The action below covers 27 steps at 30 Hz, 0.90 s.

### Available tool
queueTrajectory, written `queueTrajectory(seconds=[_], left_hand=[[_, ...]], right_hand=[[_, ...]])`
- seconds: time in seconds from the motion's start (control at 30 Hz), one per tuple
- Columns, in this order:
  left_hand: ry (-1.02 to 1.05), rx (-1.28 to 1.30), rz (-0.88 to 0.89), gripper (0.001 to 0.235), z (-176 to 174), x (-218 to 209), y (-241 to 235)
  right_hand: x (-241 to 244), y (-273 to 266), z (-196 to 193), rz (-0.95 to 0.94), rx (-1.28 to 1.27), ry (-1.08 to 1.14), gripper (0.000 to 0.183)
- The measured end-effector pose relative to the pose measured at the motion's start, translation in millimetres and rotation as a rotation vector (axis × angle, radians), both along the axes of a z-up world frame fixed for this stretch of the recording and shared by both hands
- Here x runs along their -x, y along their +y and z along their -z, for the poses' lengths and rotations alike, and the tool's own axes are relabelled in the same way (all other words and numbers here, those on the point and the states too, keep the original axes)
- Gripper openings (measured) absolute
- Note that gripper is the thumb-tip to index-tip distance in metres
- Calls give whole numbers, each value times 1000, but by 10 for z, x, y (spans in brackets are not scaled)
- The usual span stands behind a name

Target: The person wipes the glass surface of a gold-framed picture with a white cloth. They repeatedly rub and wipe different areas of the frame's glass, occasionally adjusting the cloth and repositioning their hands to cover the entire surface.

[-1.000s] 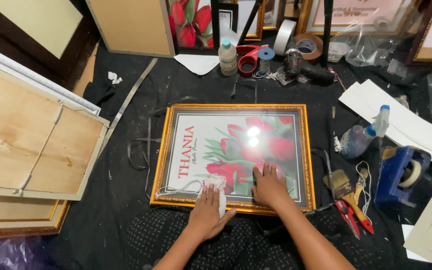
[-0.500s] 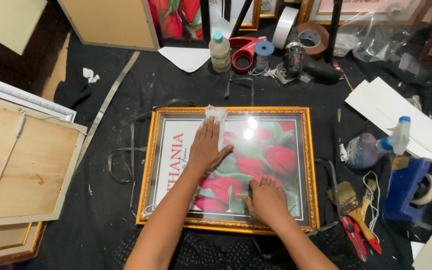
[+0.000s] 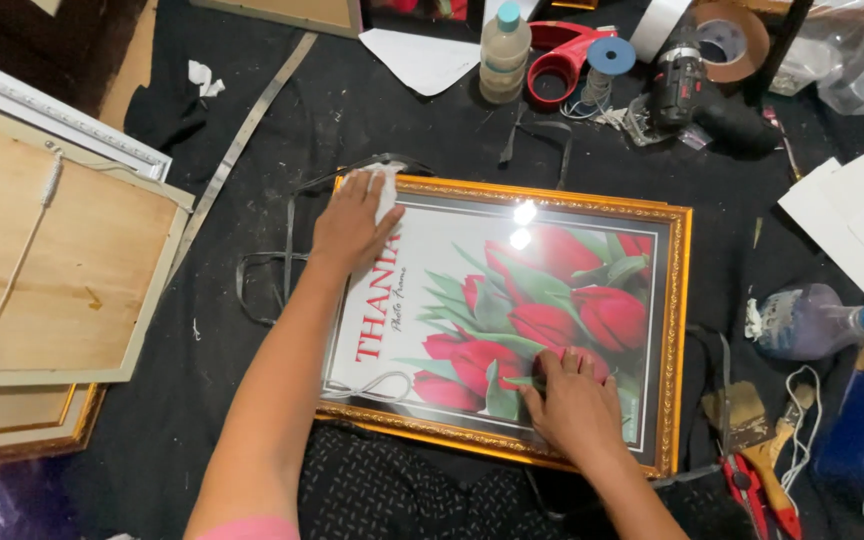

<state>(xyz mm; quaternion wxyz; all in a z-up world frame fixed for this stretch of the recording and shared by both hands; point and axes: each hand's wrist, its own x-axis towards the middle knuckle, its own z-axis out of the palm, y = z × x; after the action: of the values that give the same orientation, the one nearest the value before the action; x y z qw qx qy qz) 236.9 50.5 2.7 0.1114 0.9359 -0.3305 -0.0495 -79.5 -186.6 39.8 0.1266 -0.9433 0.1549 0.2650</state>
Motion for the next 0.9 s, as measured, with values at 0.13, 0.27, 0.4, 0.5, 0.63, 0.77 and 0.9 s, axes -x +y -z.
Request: queueTrajectory(seconds=[0.13, 0.27, 0.4, 0.5, 0.63, 0.77, 0.9], left_hand=[[322, -91, -215, 86, -223, 243, 279], [320, -282, -128, 94, -431, 979, 609], [476, -378, -78, 97, -654, 1675, 1046], [588, -489, -36, 100, -834, 2118, 1202], [685, -562, -100, 110, -1161, 2504, 909], [604, -552, -107, 116, -1188, 2927, 424], [532, -481, -29, 119, -1072, 3312, -134]], right_hand=[[3, -20, 77, -14, 5, -16, 42], [-40, -32, -31, -27, -26, 73, 54], [-43, -65, 90, -60, -39, -2, 53], [24, -26, 45, -81, -36, -43, 54], [155, 20, -117, -35, -117, -71, 63], [251, -10, -124, -45, -144, -105, 70], [351, -40, -138, 8, -168, -151, 66]])
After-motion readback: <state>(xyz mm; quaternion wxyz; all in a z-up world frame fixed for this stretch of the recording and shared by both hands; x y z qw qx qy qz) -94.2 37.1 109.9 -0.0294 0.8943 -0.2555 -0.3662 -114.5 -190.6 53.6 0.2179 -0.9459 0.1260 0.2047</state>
